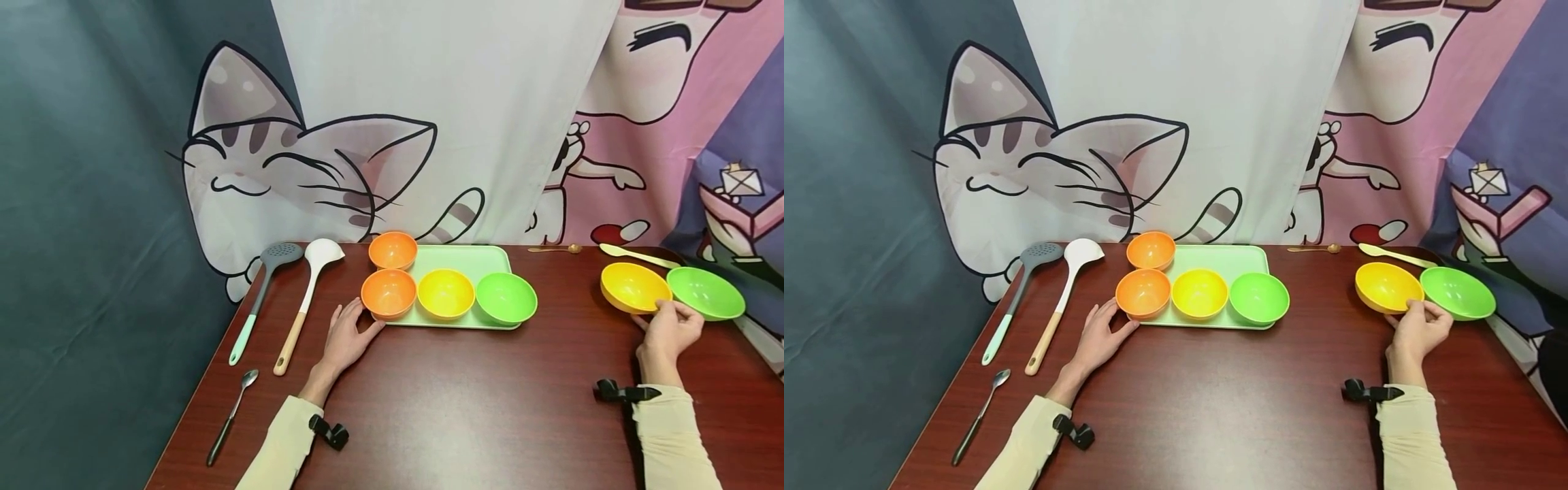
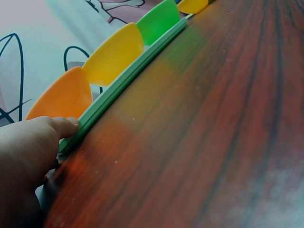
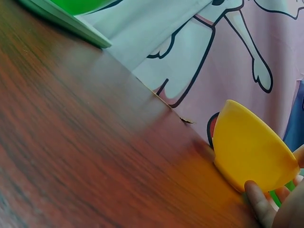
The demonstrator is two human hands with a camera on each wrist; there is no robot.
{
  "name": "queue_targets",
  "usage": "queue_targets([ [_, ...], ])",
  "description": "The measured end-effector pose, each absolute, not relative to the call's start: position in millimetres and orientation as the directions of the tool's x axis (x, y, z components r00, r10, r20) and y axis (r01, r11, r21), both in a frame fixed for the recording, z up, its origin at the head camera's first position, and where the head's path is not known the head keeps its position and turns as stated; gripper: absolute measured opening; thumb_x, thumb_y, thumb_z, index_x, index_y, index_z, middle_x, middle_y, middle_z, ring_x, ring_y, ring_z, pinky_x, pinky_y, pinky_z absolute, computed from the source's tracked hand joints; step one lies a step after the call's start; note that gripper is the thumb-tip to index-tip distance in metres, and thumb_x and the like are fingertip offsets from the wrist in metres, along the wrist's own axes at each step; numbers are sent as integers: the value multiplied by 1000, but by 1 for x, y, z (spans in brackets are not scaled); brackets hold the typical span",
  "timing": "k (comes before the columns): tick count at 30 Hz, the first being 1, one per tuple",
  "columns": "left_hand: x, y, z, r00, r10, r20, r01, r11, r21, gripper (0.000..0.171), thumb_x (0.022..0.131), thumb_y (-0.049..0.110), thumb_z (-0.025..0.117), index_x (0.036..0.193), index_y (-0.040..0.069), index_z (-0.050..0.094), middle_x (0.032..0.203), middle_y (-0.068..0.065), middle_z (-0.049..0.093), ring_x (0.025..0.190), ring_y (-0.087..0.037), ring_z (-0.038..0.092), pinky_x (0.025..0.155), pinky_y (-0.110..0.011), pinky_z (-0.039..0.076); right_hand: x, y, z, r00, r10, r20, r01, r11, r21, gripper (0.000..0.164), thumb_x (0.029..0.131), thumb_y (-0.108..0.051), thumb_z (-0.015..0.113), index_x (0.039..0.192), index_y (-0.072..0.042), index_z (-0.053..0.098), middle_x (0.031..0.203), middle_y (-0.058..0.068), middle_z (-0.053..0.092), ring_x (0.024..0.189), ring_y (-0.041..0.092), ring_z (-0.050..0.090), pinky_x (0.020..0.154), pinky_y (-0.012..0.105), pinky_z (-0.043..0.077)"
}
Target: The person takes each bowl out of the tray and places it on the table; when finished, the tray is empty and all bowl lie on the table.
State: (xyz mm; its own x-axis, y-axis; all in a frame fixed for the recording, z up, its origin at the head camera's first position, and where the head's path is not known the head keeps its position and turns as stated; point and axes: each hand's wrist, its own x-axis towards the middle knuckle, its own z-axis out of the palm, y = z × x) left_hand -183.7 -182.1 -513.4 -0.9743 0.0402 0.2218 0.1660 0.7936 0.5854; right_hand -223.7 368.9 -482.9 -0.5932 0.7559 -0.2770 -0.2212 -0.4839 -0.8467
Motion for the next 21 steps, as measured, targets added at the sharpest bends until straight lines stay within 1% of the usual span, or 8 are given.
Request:
queue_targets([
  [8,-183,-182,-514,-973,38,226,167,792,587,67,90,49,69,140,6,56,145,-13,56,142,-27,44,123,-54,17,-224,370,-485,-593,759,-270,-221,-476,-851,17,89,0,60,93,-12,49,100,1,44,49,12,48,37,25,51],
  [17,-183,-182,-512,-975,37,219,163,790,591,68,90,49,69,141,6,56,145,-13,56,142,-27,44,123,-54,17,-224,370,-485,-600,751,-274,-203,-475,-856,18,90,-1,60,94,-13,48,101,1,42,51,12,45,38,25,51],
  [21,-183,-182,-511,-977,37,212,159,789,594,68,90,49,69,141,6,55,145,-13,56,143,-27,44,124,-54,16,-222,369,-486,-602,749,-277,-195,-475,-858,18,91,-3,60,95,-14,47,102,0,41,54,12,44,39,25,52],
])
